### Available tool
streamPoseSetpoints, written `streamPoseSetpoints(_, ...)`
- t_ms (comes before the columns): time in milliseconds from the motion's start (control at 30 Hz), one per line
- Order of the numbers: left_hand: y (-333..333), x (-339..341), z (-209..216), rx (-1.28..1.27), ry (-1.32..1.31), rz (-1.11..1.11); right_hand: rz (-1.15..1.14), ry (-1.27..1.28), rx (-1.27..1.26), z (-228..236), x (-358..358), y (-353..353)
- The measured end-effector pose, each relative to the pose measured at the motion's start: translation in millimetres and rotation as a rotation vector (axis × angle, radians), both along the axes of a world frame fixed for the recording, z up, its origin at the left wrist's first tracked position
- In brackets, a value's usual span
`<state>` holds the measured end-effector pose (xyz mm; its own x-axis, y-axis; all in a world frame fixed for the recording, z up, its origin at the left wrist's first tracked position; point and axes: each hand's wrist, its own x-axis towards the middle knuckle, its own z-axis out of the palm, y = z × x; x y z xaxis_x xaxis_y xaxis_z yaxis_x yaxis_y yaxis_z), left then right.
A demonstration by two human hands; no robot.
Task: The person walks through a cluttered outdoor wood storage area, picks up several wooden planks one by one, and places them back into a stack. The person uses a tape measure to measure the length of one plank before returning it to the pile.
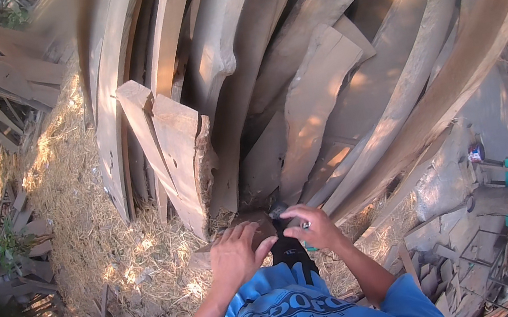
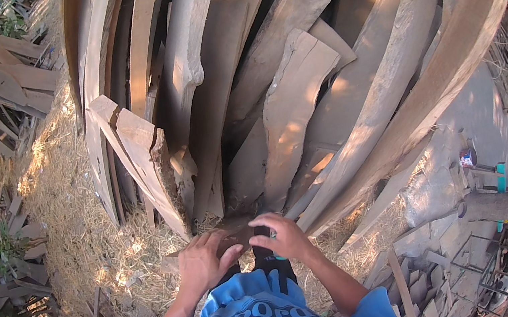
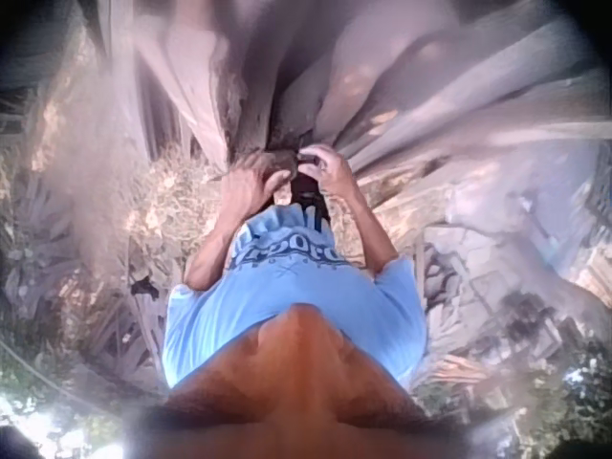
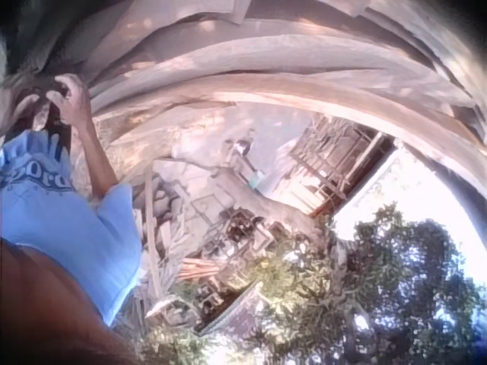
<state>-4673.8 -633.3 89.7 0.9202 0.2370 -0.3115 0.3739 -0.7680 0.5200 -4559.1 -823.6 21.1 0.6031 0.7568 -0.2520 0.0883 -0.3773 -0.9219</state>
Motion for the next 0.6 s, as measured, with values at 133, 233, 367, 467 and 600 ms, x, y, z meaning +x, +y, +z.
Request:
streamPoseSetpoints(133,17.8,-30.9,-0.4,0.036,-0.082,0.054,-0.458,-0.327,-0.003,-4.9,132.9,24.4)
streamPoseSetpoints(233,20.6,-49.3,4.1,0.039,-0.071,0.062,-0.68,-0.787,-0.194,5.1,260.8,45.2)
streamPoseSetpoints(367,14.2,-68.3,6.6,0.096,-0.05,0.036,-0.605,-0.842,-0.691,14.3,361.1,56.8)
streamPoseSetpoints(467,10.5,-78.1,4.7,0.08,-0.093,0.044,-0.43,-0.772,-0.918,9.2,388.5,56.0)
streamPoseSetpoints(600,8.9,-78.9,0.4,0.077,-0.129,0.068,-0.354,-0.829,-0.878,14.1,375.9,57.9)
